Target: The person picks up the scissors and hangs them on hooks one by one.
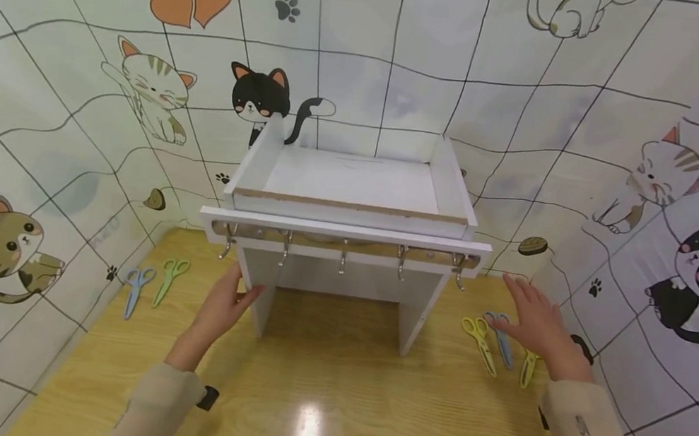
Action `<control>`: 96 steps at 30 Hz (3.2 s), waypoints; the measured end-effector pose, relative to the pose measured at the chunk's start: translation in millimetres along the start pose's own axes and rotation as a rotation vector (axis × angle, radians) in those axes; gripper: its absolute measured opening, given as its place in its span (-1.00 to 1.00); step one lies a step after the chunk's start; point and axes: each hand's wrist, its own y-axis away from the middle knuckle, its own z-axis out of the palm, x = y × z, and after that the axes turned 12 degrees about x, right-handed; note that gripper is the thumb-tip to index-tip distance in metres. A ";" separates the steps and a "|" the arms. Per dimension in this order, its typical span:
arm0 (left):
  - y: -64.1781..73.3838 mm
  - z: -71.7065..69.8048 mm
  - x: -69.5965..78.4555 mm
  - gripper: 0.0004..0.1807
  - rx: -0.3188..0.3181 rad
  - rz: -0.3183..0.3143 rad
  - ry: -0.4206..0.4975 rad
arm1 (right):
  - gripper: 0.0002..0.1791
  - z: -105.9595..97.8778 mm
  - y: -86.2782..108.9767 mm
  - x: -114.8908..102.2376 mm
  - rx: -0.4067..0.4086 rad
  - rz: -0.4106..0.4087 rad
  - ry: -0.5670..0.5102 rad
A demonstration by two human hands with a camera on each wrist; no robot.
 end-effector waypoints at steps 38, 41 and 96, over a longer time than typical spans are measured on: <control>10.5 16.4 2.0 -0.57 0.154 -0.089 -0.178 | 0.18 40.3 46.6 38.1 -0.114 0.205 -0.071; 10.2 16.6 3.3 -0.57 0.156 -0.093 -0.190 | 0.18 43.4 49.6 41.0 -0.118 0.209 -0.059; 12.3 20.3 6.0 -0.69 0.196 -0.060 -0.252 | -0.04 94.2 76.4 76.1 -0.237 0.436 -0.055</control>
